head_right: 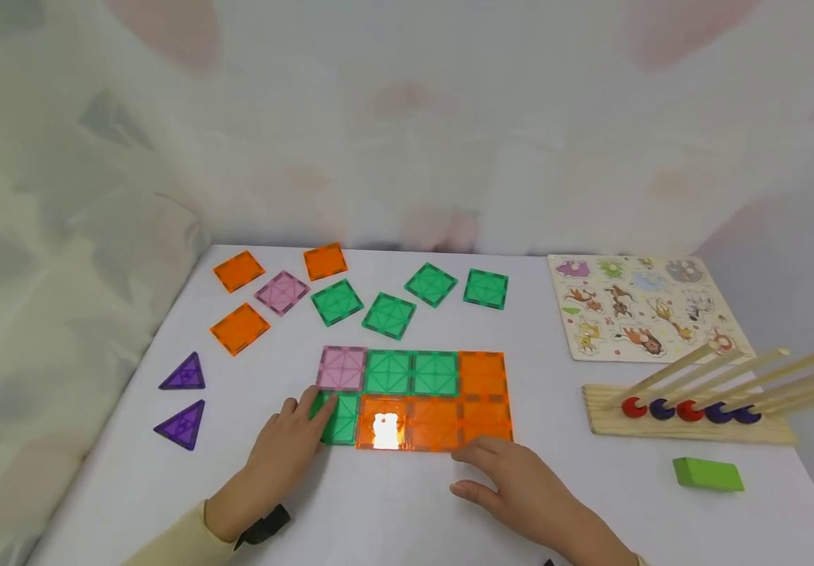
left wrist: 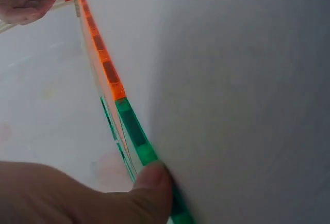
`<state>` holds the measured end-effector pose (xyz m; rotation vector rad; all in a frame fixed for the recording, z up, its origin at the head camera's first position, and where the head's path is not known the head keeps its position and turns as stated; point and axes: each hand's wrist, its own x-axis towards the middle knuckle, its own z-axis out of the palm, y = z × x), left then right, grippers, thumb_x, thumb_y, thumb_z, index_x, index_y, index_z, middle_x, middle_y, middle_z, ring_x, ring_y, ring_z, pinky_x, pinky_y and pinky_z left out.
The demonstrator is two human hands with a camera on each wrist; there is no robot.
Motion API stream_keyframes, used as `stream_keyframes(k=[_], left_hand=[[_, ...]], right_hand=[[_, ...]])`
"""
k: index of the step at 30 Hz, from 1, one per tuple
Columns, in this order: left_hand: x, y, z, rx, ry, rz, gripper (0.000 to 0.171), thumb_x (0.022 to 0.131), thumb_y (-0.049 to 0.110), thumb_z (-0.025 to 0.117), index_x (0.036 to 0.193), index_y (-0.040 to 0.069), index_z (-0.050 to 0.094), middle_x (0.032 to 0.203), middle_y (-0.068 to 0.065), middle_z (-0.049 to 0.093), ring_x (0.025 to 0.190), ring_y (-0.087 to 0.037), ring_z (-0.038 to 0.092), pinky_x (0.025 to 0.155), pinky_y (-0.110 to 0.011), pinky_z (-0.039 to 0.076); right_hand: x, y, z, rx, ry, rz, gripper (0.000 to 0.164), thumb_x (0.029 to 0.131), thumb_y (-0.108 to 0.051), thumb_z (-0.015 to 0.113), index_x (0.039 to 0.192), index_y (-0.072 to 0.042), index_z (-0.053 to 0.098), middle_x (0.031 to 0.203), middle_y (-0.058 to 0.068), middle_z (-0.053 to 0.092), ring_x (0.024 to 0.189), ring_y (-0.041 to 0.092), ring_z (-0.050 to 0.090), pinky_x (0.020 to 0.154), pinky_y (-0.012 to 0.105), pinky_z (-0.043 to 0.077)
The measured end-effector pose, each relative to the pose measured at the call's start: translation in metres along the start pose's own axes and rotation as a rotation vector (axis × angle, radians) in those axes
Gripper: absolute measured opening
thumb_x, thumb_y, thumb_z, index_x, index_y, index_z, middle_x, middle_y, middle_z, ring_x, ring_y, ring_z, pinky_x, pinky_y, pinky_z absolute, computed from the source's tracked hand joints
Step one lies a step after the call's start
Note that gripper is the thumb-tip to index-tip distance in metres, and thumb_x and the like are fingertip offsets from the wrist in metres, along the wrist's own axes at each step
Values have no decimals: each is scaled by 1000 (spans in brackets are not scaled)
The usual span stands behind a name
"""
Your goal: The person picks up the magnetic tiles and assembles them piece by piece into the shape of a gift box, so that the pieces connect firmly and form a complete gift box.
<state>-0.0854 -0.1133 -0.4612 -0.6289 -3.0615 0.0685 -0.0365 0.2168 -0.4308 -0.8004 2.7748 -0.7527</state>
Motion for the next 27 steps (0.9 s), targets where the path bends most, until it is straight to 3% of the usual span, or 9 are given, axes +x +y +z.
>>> stream_keyframes(k=[3, 5, 7, 11, 15, 19, 27], left_hand=[[5, -2, -1, -29, 9, -2, 58, 76, 14, 81, 129, 11, 60, 132, -21, 49, 95, -33, 53, 65, -39, 53], [10, -5, -2, -65, 3, 7, 67, 72, 19, 85, 132, 12, 57, 138, -22, 44, 110, -38, 50, 78, -46, 53], [15, -10, -2, -114, -19, 31, 78, 68, 22, 87, 138, 13, 52, 147, -21, 37, 129, -42, 40, 94, -55, 47], [23, -19, 1, -219, -147, 106, 88, 73, 22, 83, 148, 13, 38, 158, -18, 23, 146, -39, 18, 110, -64, 27], [20, -23, 8, -256, -259, 138, 88, 79, 29, 78, 151, 10, 30, 159, -15, 20, 147, -34, 20, 112, -61, 25], [16, -24, 12, -227, -241, 155, 88, 80, 35, 75, 150, 6, 30, 159, -14, 22, 146, -32, 23, 114, -58, 25], [16, -18, 2, -149, -174, 156, 87, 77, 33, 77, 146, -1, 36, 154, -18, 31, 143, -32, 30, 113, -54, 29]], right_hand=[[3, 2, -2, -36, 8, 9, 39, 93, -54, 50, 113, -24, 66, 110, -14, 65, 97, 6, 63, 82, 33, 56], [7, 6, -4, -48, 15, 16, 39, 93, -54, 50, 113, -24, 67, 109, -13, 65, 97, 7, 63, 82, 34, 56], [13, 11, -8, -54, 15, 29, 39, 93, -54, 51, 113, -24, 67, 110, -13, 65, 98, 7, 62, 83, 35, 55], [33, 25, -18, -48, -18, 53, 40, 94, -50, 53, 118, -21, 66, 114, -9, 65, 103, 12, 62, 87, 38, 54], [51, 36, -26, -58, -52, 86, 37, 94, -40, 59, 121, -17, 64, 115, -5, 66, 103, 14, 62, 89, 39, 53], [56, 42, -29, -66, -46, 109, 35, 93, -36, 62, 120, -14, 65, 115, -2, 66, 102, 17, 63, 89, 42, 53], [55, 49, -22, -51, -52, 127, 33, 94, -39, 59, 118, -17, 66, 113, -4, 66, 102, 15, 62, 90, 41, 53]])
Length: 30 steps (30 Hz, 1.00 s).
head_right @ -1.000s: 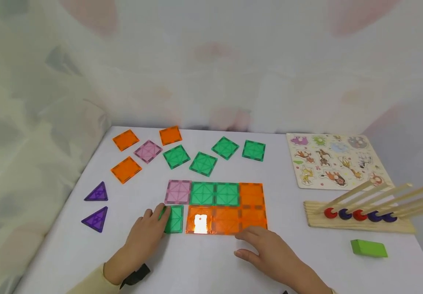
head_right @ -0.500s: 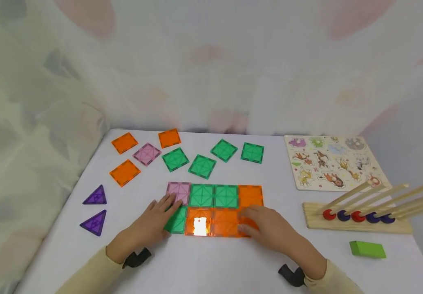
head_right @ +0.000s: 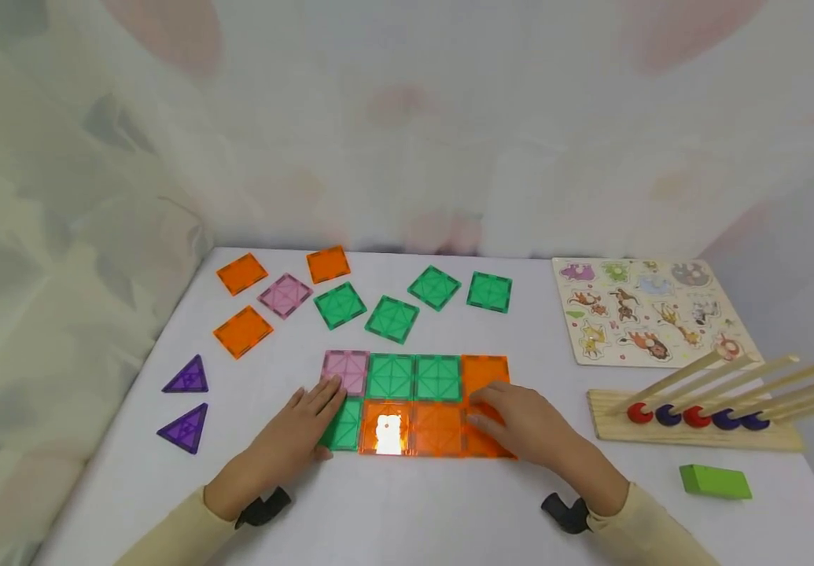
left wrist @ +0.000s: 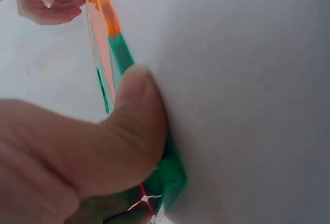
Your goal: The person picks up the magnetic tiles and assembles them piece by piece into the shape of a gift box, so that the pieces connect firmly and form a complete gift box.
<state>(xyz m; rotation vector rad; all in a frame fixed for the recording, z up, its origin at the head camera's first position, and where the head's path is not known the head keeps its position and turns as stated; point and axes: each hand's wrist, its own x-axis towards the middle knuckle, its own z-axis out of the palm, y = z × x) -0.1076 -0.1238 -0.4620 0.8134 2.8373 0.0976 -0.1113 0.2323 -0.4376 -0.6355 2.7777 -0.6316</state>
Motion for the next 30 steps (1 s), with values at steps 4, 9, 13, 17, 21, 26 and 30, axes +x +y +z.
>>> stream_keyframes(k=[4, 9, 13, 17, 21, 26, 30], left_hand=[[0, 4, -2, -11, 2, -30, 84, 77, 27, 78, 145, -2, 37, 154, -18, 33, 143, -32, 31, 114, -53, 29], [0, 2, 0, -46, 2, -52, 85, 77, 25, 79, 146, 0, 36, 155, -16, 31, 144, -31, 28, 115, -53, 27], [0, 4, 4, -50, -5, -49, 85, 77, 25, 79, 146, 0, 37, 155, -15, 30, 145, -31, 28, 115, -53, 27], [0, 8, 5, -40, -23, -26, 84, 78, 25, 78, 147, 0, 36, 156, -14, 29, 145, -30, 27, 115, -52, 27], [0, 10, 3, -42, -17, -15, 84, 78, 24, 78, 147, 1, 35, 156, -14, 29, 145, -30, 27, 115, -52, 28], [-3, 8, 1, -47, -20, -39, 84, 79, 26, 77, 147, 2, 35, 157, -13, 28, 145, -30, 27, 115, -52, 27], [-5, 9, -1, -70, -18, -62, 84, 78, 26, 78, 147, 2, 36, 157, -13, 29, 145, -31, 28, 114, -53, 29]], right_hand=[[4, 0, 4, -34, 43, -50, 30, 93, -36, 62, 116, -17, 66, 110, -5, 66, 100, 14, 61, 89, 40, 53], [23, -25, 6, -208, 3, -205, 47, 93, -35, 62, 133, -11, 57, 138, 6, 55, 126, 27, 51, 103, 48, 44], [36, -48, 24, -285, -148, -265, 67, 95, -50, 52, 150, -16, 34, 159, 7, 24, 146, 37, 22, 110, 63, 27], [36, -51, 41, -319, -191, -198, 78, 90, -62, 49, 153, -22, 26, 162, 6, 16, 147, 39, 13, 110, 68, 22], [33, -49, 45, -339, -146, -179, 78, 90, -61, 52, 153, -23, 27, 161, 6, 17, 147, 39, 14, 110, 68, 23], [35, -50, 44, -309, -125, -210, 76, 91, -59, 52, 152, -22, 28, 161, 7, 19, 147, 40, 14, 109, 69, 23], [36, -51, 46, -315, -140, -220, 75, 91, -60, 50, 153, -23, 27, 161, 7, 17, 147, 39, 12, 109, 69, 22]])
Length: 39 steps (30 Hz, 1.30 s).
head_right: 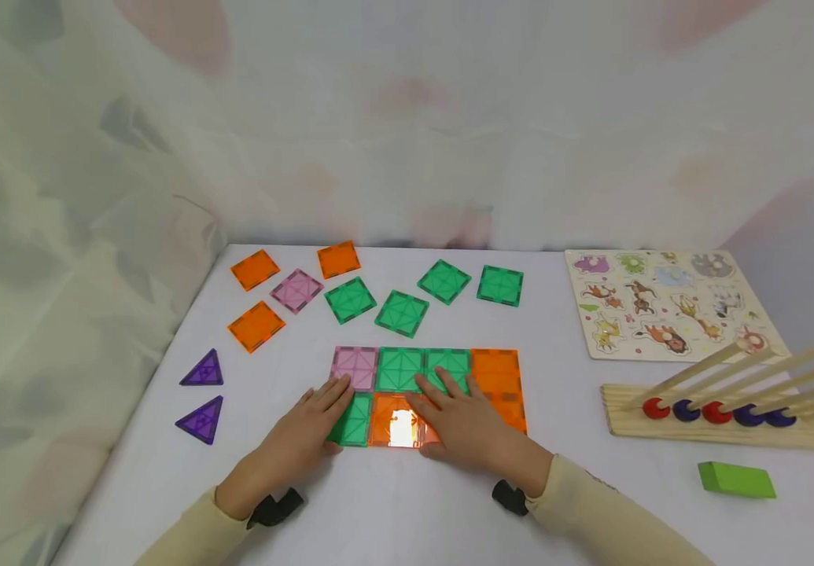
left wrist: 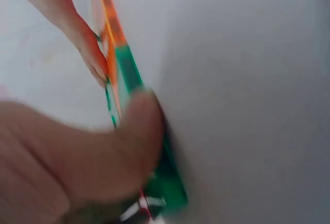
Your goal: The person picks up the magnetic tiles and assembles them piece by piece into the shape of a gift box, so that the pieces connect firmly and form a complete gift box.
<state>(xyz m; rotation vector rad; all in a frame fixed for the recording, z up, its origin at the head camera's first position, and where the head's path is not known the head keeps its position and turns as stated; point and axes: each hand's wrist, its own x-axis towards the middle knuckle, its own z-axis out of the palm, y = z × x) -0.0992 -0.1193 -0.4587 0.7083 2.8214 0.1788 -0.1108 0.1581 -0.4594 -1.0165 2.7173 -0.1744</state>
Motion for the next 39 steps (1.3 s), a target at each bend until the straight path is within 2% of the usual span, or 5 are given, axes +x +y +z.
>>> stream_keyframes(k=[17, 23, 30, 35, 39], left_hand=[[4, -2, 0, -41, 5, -17, 86, 77, 24, 80, 147, 3, 36, 157, -13, 27, 145, -31, 26, 115, -52, 27], [12, -4, -14, -208, 14, -33, 77, 81, 27, 77, 144, 2, 41, 153, -15, 35, 141, -31, 34, 111, -49, 35], [82, -12, -55, -221, 111, 42, 56, 88, 27, 70, 134, 0, 54, 134, -17, 55, 124, -32, 52, 103, -45, 45], [150, -23, -71, -119, 16, 74, 61, 84, 23, 75, 136, 2, 52, 137, -18, 51, 123, -33, 50, 108, -44, 40], [173, -24, -77, -90, 20, 31, 65, 81, 21, 77, 138, 4, 51, 132, -18, 53, 117, -35, 51, 103, -43, 44]], right_hand=[[1, 3, 1, 31, -9, 7, 76, 90, -61, 51, 152, -27, 27, 161, 4, 17, 148, 38, 13, 110, 68, 20], [14, 27, -32, 194, -36, 79, 68, 92, -54, 54, 148, -18, 38, 154, 9, 35, 141, 33, 33, 111, 56, 32], [75, 100, -80, 111, 130, 179, 46, 94, -28, 61, 133, -4, 56, 139, 17, 52, 127, 35, 50, 106, 50, 41], [117, 132, -82, 89, 83, 189, 54, 91, -18, 65, 140, -4, 48, 151, 19, 36, 137, 38, 37, 107, 57, 36], [134, 143, -83, -5, -10, 135, 66, 87, -2, 66, 147, -15, 40, 160, 12, 18, 147, 36, 16, 110, 67, 24]])
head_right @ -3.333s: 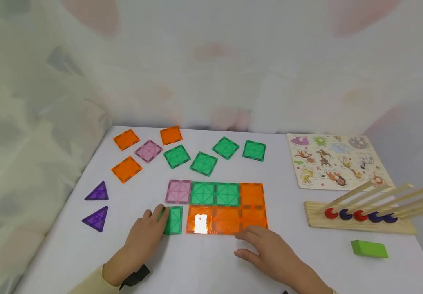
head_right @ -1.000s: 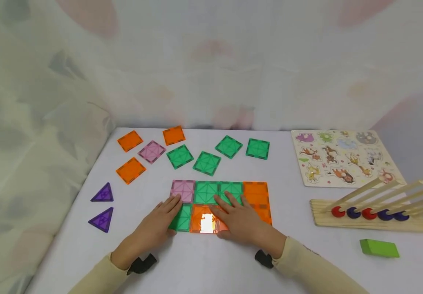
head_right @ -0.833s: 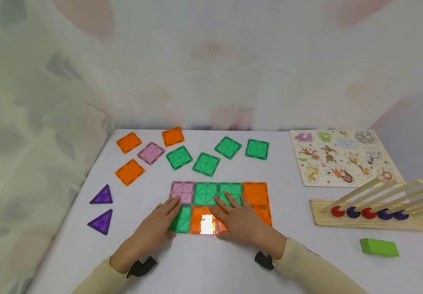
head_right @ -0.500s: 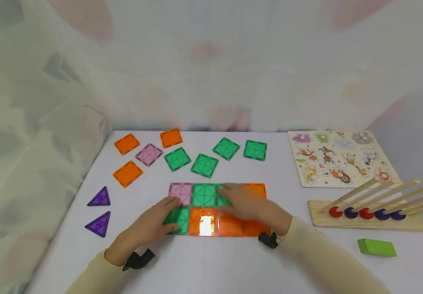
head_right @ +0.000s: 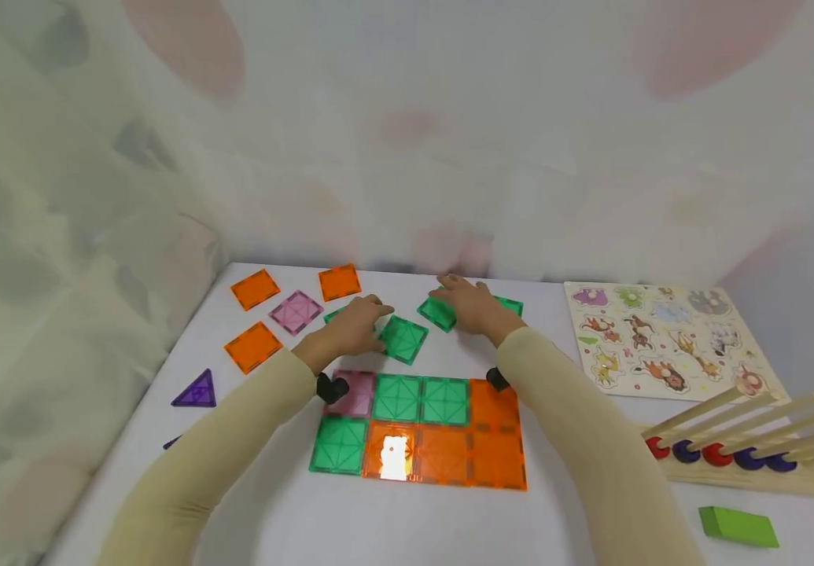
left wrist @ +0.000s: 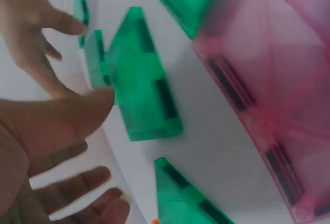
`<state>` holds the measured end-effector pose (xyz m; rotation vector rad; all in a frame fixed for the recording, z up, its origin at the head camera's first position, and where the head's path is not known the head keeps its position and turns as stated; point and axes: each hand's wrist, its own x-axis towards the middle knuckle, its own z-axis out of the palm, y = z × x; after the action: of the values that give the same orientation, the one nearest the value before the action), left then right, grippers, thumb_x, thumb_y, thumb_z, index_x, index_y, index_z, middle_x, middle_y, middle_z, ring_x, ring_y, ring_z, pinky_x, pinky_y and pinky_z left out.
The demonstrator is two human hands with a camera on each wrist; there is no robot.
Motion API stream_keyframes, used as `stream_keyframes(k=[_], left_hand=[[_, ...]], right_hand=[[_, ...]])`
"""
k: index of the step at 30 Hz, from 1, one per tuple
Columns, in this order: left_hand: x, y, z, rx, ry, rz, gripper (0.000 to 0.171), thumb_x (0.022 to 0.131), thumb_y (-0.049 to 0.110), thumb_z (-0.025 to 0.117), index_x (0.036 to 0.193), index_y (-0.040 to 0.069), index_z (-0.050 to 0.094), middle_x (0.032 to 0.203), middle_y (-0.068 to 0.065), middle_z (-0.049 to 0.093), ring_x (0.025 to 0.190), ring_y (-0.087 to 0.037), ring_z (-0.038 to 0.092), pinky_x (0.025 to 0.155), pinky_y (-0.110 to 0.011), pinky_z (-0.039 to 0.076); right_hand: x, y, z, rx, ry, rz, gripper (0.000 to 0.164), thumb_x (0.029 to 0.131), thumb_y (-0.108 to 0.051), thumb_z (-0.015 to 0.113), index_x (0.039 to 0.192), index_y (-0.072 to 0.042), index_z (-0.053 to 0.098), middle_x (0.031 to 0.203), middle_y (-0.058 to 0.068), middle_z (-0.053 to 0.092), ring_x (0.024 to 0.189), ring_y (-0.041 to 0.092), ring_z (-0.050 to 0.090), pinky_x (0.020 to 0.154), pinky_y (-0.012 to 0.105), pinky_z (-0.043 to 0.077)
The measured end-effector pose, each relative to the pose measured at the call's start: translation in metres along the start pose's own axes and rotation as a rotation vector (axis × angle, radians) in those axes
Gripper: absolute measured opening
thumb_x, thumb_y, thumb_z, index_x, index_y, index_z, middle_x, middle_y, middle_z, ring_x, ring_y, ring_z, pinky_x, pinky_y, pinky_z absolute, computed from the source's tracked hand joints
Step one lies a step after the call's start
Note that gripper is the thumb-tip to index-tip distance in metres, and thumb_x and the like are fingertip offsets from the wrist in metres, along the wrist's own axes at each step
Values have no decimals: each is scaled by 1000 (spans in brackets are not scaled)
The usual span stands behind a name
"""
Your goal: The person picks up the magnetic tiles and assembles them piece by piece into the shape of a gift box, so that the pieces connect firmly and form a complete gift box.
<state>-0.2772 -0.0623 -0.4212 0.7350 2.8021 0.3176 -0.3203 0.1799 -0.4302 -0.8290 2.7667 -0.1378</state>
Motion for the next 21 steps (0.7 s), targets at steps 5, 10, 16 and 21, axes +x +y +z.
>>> stream_keyframes(k=[5, 10, 16, 21], left_hand=[[-24, -14, 7, -120, 32, -109, 61, 86, 29, 71, 139, 7, 51, 133, -16, 54, 122, -33, 50, 105, -45, 43], [-48, -30, 13, -195, 40, -190, 59, 87, 30, 70, 138, 7, 51, 138, -16, 52, 129, -34, 46, 108, -48, 39], [-51, -38, 11, -226, 39, -183, 59, 89, 30, 67, 140, 6, 49, 139, -18, 51, 130, -36, 46, 108, -50, 39], [-50, -45, 8, -202, -1, -176, 59, 89, 30, 67, 141, 7, 49, 141, -18, 48, 131, -35, 43, 108, -50, 39]], right_hand=[[14, 6, -1, -71, -99, -88, 70, 88, 8, 57, 148, -21, 38, 159, 9, 24, 148, 33, 14, 111, 69, 14], [13, 12, -5, 0, -114, -25, 67, 84, 1, 68, 143, -19, 44, 146, 14, 42, 134, 37, 36, 109, 65, 25], [3, 15, -2, -56, -106, -75, 71, 80, -31, 78, 142, -15, 48, 135, 12, 55, 124, 34, 48, 106, 56, 37], [-6, 7, 1, -148, -72, -142, 72, 79, -46, 74, 140, -16, 50, 132, 9, 60, 121, 32, 52, 107, 51, 37]])
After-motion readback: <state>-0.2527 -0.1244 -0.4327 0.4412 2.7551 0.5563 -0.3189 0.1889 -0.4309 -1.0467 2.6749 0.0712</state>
